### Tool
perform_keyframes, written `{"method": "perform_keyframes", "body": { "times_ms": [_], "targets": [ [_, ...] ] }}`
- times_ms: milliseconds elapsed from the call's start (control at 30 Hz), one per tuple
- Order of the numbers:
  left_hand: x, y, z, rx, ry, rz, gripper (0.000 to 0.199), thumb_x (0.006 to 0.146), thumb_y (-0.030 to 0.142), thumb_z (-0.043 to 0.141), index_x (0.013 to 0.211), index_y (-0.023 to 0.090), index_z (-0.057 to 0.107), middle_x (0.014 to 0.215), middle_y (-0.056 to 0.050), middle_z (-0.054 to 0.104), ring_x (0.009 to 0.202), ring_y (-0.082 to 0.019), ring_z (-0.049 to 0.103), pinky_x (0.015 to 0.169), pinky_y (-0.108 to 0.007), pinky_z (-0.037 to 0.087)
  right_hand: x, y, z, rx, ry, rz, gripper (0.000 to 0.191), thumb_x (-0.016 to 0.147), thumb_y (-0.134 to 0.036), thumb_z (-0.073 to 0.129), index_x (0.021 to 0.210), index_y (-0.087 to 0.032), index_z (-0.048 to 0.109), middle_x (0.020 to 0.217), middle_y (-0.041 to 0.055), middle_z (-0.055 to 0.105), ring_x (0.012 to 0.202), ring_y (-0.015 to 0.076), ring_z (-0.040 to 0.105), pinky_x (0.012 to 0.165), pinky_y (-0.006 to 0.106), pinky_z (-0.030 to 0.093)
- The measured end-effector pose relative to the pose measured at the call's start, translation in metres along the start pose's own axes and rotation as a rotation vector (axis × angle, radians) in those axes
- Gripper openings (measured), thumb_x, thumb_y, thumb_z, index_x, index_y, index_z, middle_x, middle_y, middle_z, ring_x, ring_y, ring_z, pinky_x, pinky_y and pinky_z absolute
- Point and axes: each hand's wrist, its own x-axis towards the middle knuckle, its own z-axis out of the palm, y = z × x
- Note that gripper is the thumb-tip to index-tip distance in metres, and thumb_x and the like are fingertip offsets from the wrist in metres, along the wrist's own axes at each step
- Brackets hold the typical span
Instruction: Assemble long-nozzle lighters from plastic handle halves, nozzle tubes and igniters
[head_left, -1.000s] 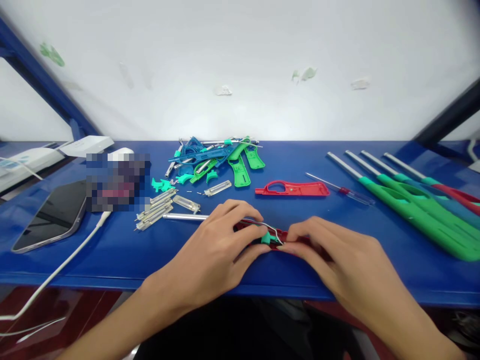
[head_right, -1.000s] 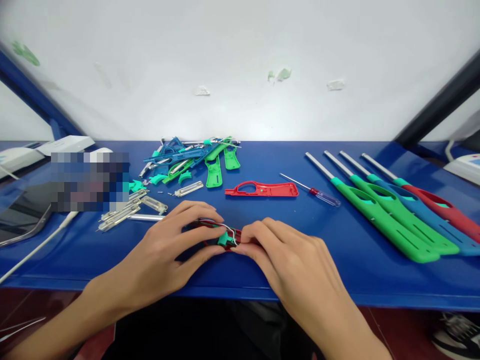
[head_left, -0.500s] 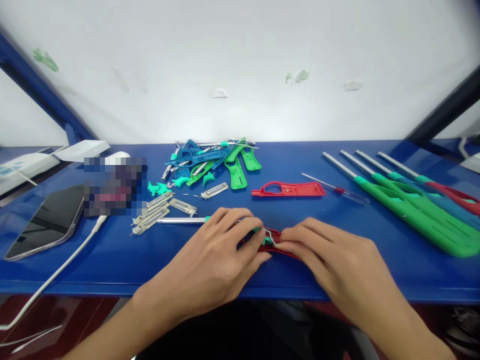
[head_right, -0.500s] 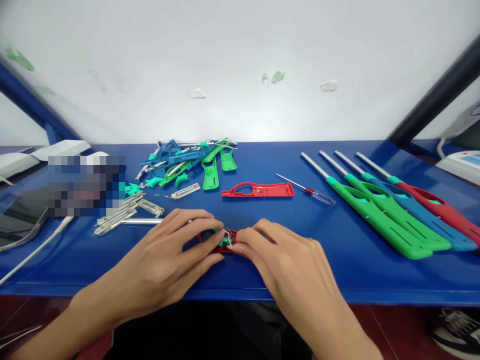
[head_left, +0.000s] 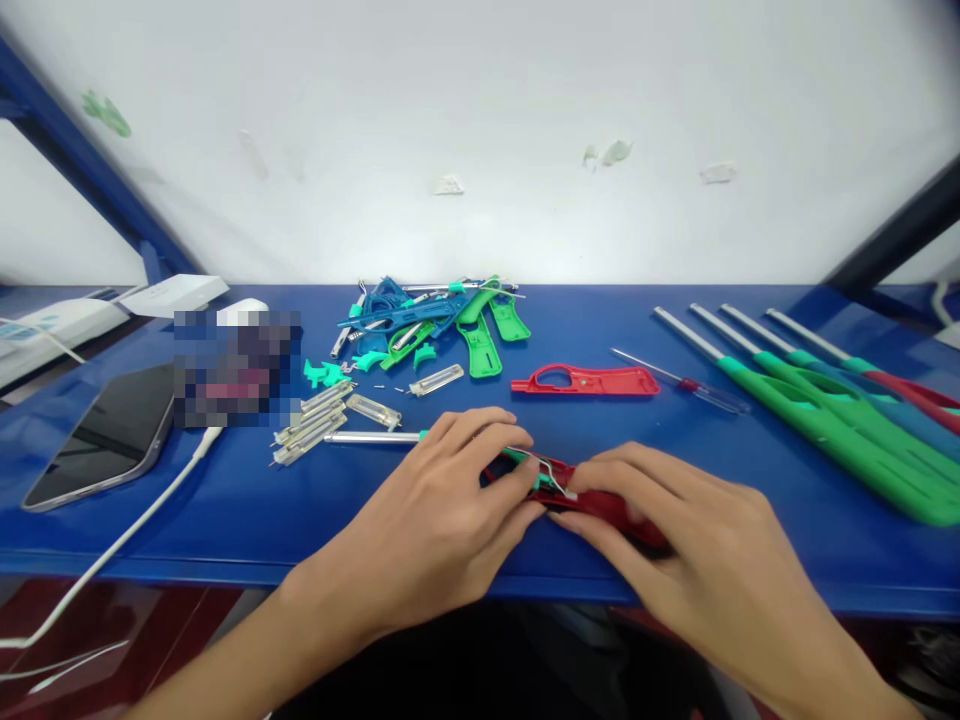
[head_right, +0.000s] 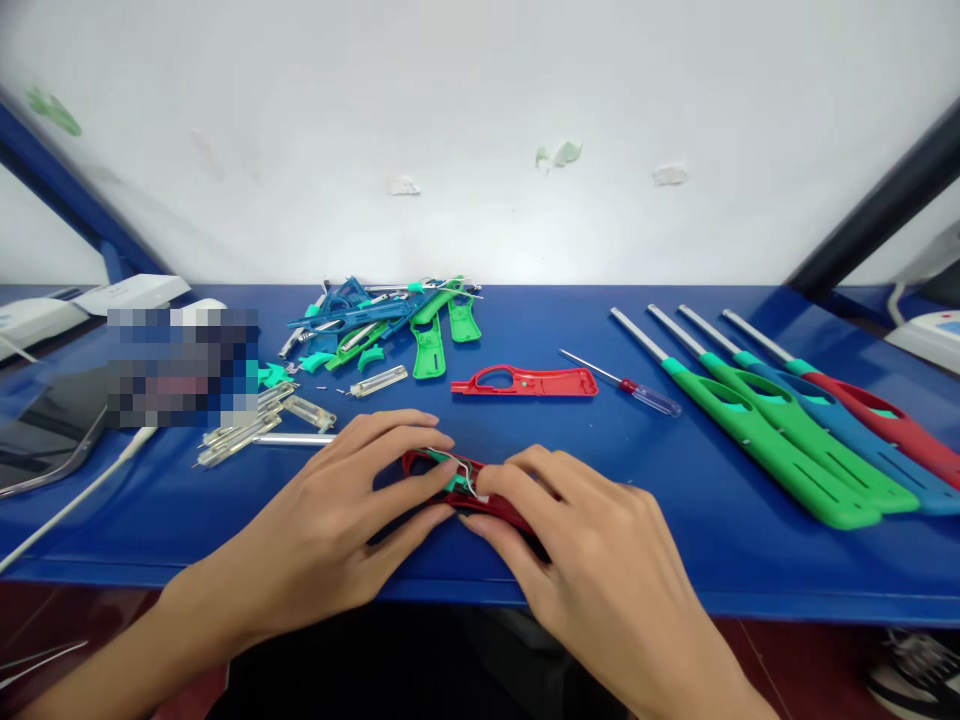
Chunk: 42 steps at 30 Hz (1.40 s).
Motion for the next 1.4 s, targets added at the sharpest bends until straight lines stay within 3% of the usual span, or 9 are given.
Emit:
{"method": "perform_keyframes", "body": {
  "times_ms": [133,367,533,700,833,1000,1233,1400],
  "targets": [
    [-0.001,-0.001,0.001,-0.04,-0.009,-0.043,0.017,0.106,0.018,0.059,0.114,0.013,0.073,0.119,-0.01,0.068,0.127,-0.023,0.057,0.11,-0.039,0.042,-0.001,0.002,-0.001,0.041,-0.001,0.024,0.008,0.102,-0.037,0.067,0.108,-0.035,0.062,0.1,-0.0095,0.073,0.084,0.0133,0.07,0.068,0.029,0.044],
    [0.0,0.0,-0.001,-0.024,-0.005,-0.069,0.024,0.106,0.023,0.059,0.128,0.016,0.067,0.124,-0.008,0.071,0.13,-0.023,0.058,0.116,-0.042,0.037,-0.003,0.007,-0.006,0.183,-0.05,0.045,0.008,0.101,-0.032,0.07,0.099,-0.034,0.062,0.095,-0.0092,0.07,0.085,0.0103,0.067,0.077,0.025,0.048],
    [-0.007,-0.005,-0.011,0.002,0.092,-0.167,0.026,0.103,0.019,0.06,0.128,0.016,0.066,0.131,-0.01,0.067,0.127,-0.024,0.059,0.113,-0.042,0.042,-0.005,0.005,-0.013,0.079,0.058,-0.051,0.017,0.097,-0.041,0.073,0.107,-0.032,0.064,0.102,-0.0028,0.069,0.092,0.0166,0.064,0.079,0.03,0.05],
    [-0.027,-0.02,-0.02,0.064,0.057,-0.264,0.022,0.104,0.017,0.057,0.123,0.022,0.069,0.123,-0.005,0.068,0.115,-0.022,0.062,0.104,-0.042,0.047,0.0,-0.003,-0.011,-0.02,0.145,-0.109,0.017,0.1,-0.041,0.067,0.114,-0.031,0.064,0.111,0.0024,0.067,0.101,0.0212,0.061,0.083,0.035,0.05],
    [-0.037,-0.025,-0.021,0.084,0.058,-0.284,0.021,0.105,0.016,0.059,0.121,0.021,0.07,0.119,-0.006,0.069,0.111,-0.022,0.063,0.1,-0.043,0.048,0.009,-0.01,0.002,-0.038,0.068,-0.08,0.025,0.102,-0.042,0.063,0.126,-0.034,0.062,0.126,0.0019,0.067,0.115,0.0248,0.06,0.093,0.04,0.051],
    [-0.038,-0.027,-0.02,0.044,0.071,-0.255,0.02,0.104,0.012,0.059,0.116,0.021,0.072,0.114,-0.005,0.071,0.104,-0.021,0.065,0.094,-0.041,0.051,0.012,-0.011,0.012,0.016,-0.072,-0.055,0.028,0.107,-0.038,0.055,0.135,-0.038,0.058,0.124,-0.0011,0.071,0.11,0.0237,0.064,0.091,0.042,0.055],
    [-0.041,-0.03,-0.019,0.007,0.031,-0.249,0.023,0.105,0.012,0.053,0.113,0.022,0.073,0.115,-0.006,0.069,0.099,-0.021,0.067,0.086,-0.036,0.056,0.008,-0.005,0.013,0.085,-0.129,-0.015,0.025,0.108,-0.042,0.054,0.13,-0.039,0.064,0.124,0.0001,0.07,0.108,0.0226,0.067,0.094,0.042,0.057],
    [-0.04,-0.032,-0.02,-0.005,-0.001,-0.176,0.044,0.098,-0.003,0.045,0.122,0.024,0.07,0.116,-0.007,0.068,0.097,-0.018,0.068,0.081,-0.031,0.058,0.011,-0.007,0.009,0.163,-0.142,0.012,0.024,0.108,-0.039,0.052,0.124,-0.037,0.07,0.125,0.0022,0.07,0.111,0.0211,0.069,0.094,0.036,0.061]
  ]
}}
